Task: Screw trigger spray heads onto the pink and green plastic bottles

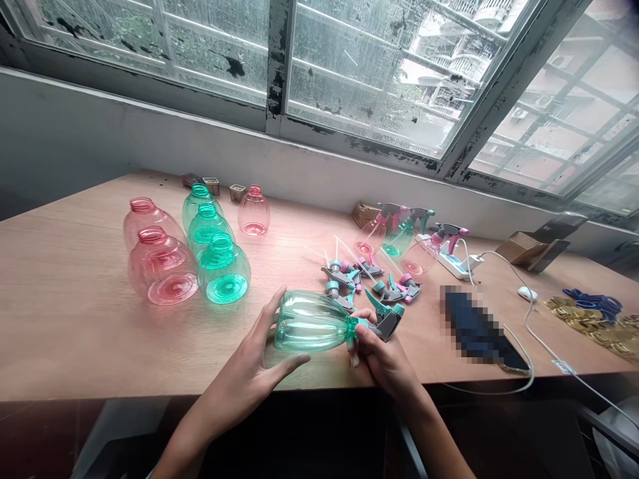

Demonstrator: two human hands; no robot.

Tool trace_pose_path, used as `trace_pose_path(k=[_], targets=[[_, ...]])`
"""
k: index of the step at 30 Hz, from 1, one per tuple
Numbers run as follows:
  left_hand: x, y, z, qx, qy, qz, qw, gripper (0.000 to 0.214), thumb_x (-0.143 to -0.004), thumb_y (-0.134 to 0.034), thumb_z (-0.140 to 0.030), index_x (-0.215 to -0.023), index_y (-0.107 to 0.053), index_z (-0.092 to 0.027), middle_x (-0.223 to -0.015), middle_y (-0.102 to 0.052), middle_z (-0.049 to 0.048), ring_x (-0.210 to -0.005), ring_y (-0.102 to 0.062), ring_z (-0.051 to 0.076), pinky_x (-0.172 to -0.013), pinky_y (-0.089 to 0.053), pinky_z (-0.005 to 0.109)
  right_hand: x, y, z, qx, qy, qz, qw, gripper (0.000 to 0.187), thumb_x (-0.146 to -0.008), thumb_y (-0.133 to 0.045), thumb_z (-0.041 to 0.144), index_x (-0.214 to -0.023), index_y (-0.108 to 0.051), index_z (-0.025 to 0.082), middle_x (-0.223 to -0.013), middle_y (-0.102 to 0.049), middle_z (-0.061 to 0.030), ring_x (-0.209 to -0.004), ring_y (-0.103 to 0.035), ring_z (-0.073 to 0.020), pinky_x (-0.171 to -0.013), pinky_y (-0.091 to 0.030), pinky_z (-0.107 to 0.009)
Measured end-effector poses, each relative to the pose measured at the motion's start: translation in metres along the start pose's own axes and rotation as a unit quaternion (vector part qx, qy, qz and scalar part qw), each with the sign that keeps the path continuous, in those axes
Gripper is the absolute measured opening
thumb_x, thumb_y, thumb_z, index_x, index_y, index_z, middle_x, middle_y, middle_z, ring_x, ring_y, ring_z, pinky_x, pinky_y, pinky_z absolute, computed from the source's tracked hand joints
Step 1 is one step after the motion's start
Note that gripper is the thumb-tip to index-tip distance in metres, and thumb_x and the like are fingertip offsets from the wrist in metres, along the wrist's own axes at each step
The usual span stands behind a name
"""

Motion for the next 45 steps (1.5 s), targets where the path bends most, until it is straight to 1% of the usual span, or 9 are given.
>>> trace_pose_path(k=[5, 8, 13, 17, 21, 30, 33, 37, 45], targets=[[0.0001, 0.0001, -0.0003, 0.001, -0.001, 0.004, 1.000, 0.084, -0.096, -0.067, -0.045, -0.162, -0.016, -0.041, -0.172, -0.027, 0.0020, -0.156, -0.032, 0.033, -0.125, -0.037, 0.047, 0.0004, -0.0001, -0.0004, -0.006, 0.006, 0.010, 1.000, 0.026, -0.092, -0.076, 0.040, -0.102, -0.062, 0.020, -0.063, -0.070, 0.0021, -0.048, -0.057, -0.0108, -0.052, -0.042, -0.021], [0.0004, -0.0002, 0.0010, 0.006, -0.001, 0.005, 1.000, 0.084, -0.096, -0.067, -0.045, -0.162, -0.014, -0.043, -0.172, -0.025, 0.0006, -0.156, -0.031, 0.032, -0.125, -0.037, 0.046, 0.0004, 0.0001, -0.0010, -0.005, 0.005, 0.007, 1.000, 0.028, -0.091, -0.077, 0.042, -0.101, -0.062, 0.020, -0.064, -0.070, 0.0017, -0.047, -0.057, -0.0116, -0.052, -0.041, -0.023], [-0.0003, -0.0009, 0.0027, 0.003, -0.002, 0.006, 1.000, 0.084, -0.096, -0.067, -0.045, -0.162, -0.015, -0.044, -0.172, -0.025, 0.0003, -0.157, -0.029, 0.033, -0.126, -0.035, 0.048, -0.0006, 0.0018, -0.0026, 0.005, 0.002, 0.000, 1.000, 0.031, -0.090, -0.077, 0.044, -0.101, -0.061, 0.020, -0.060, -0.068, 0.0023, -0.045, -0.056, -0.0127, -0.051, -0.040, -0.024], [-0.0008, -0.0015, 0.0042, 0.012, 0.010, 0.007, 1.000, 0.084, -0.096, -0.068, -0.047, -0.161, -0.015, -0.046, -0.173, -0.024, -0.0010, -0.155, -0.034, 0.034, -0.123, -0.040, 0.047, -0.0004, 0.0029, -0.0035, 0.008, 0.003, 0.001, 1.000, 0.029, -0.092, -0.075, 0.042, -0.103, -0.061, 0.020, -0.062, -0.068, 0.0026, -0.046, -0.057, -0.0124, -0.052, -0.041, -0.023], [0.0000, -0.0014, 0.0057, 0.022, 0.017, 0.006, 1.000, 0.087, -0.095, -0.068, -0.048, -0.162, -0.014, -0.044, -0.173, -0.024, 0.0001, -0.153, -0.037, 0.035, -0.119, -0.045, 0.046, 0.0002, 0.0016, -0.0024, 0.003, 0.000, -0.002, 1.000, 0.030, -0.091, -0.077, 0.043, -0.103, -0.061, 0.020, -0.061, -0.068, 0.0030, -0.046, -0.057, -0.0120, -0.052, -0.041, -0.023], [-0.0017, -0.0015, 0.0060, 0.008, 0.004, -0.008, 1.000, 0.085, -0.095, -0.068, -0.048, -0.162, -0.015, -0.045, -0.173, -0.024, -0.0007, -0.157, -0.029, 0.034, -0.123, -0.039, 0.047, -0.0014, -0.0007, 0.0006, -0.003, -0.008, -0.007, 1.000, 0.036, -0.086, -0.080, 0.046, -0.102, -0.061, 0.020, -0.060, -0.068, 0.0034, -0.046, -0.057, -0.0118, -0.050, -0.042, -0.022], [-0.0019, -0.0013, 0.0060, 0.009, 0.003, -0.007, 1.000, 0.085, -0.095, -0.067, -0.048, -0.162, -0.015, -0.043, -0.172, -0.028, 0.0010, -0.157, -0.030, 0.034, -0.124, -0.038, 0.048, -0.0012, -0.0001, -0.0008, -0.002, -0.005, -0.003, 1.000, 0.034, -0.089, -0.078, 0.045, -0.103, -0.061, 0.020, -0.060, -0.068, 0.0037, -0.046, -0.057, -0.0118, -0.051, -0.042, -0.022], [-0.0017, -0.0010, 0.0065, 0.005, 0.004, -0.006, 1.000, 0.085, -0.096, -0.066, -0.048, -0.162, -0.014, -0.043, -0.172, -0.028, 0.0013, -0.156, -0.031, 0.034, -0.125, -0.036, 0.050, -0.0019, 0.0013, -0.0022, 0.004, 0.002, 0.004, 1.000, 0.030, -0.091, -0.076, 0.044, -0.102, -0.061, 0.020, -0.057, -0.066, 0.0045, -0.045, -0.057, -0.0126, -0.051, -0.043, -0.023], [-0.0020, -0.0017, 0.0069, 0.012, 0.007, -0.005, 1.000, 0.084, -0.095, -0.067, -0.047, -0.162, -0.016, -0.043, -0.171, -0.031, 0.0018, -0.154, -0.035, 0.034, -0.124, -0.038, 0.051, -0.0025, 0.0018, -0.0015, 0.004, 0.003, -0.001, 1.000, 0.032, -0.089, -0.077, 0.045, -0.102, -0.061, 0.020, -0.060, -0.068, 0.0034, -0.045, -0.058, -0.0127, -0.050, -0.044, -0.023]])
Point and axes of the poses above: each hand's wrist, its own x-axis away from the middle knuckle, its own y-axis out of the back of the hand, z = x × y, the point moved 1 cm from there along -x, towards the middle knuckle
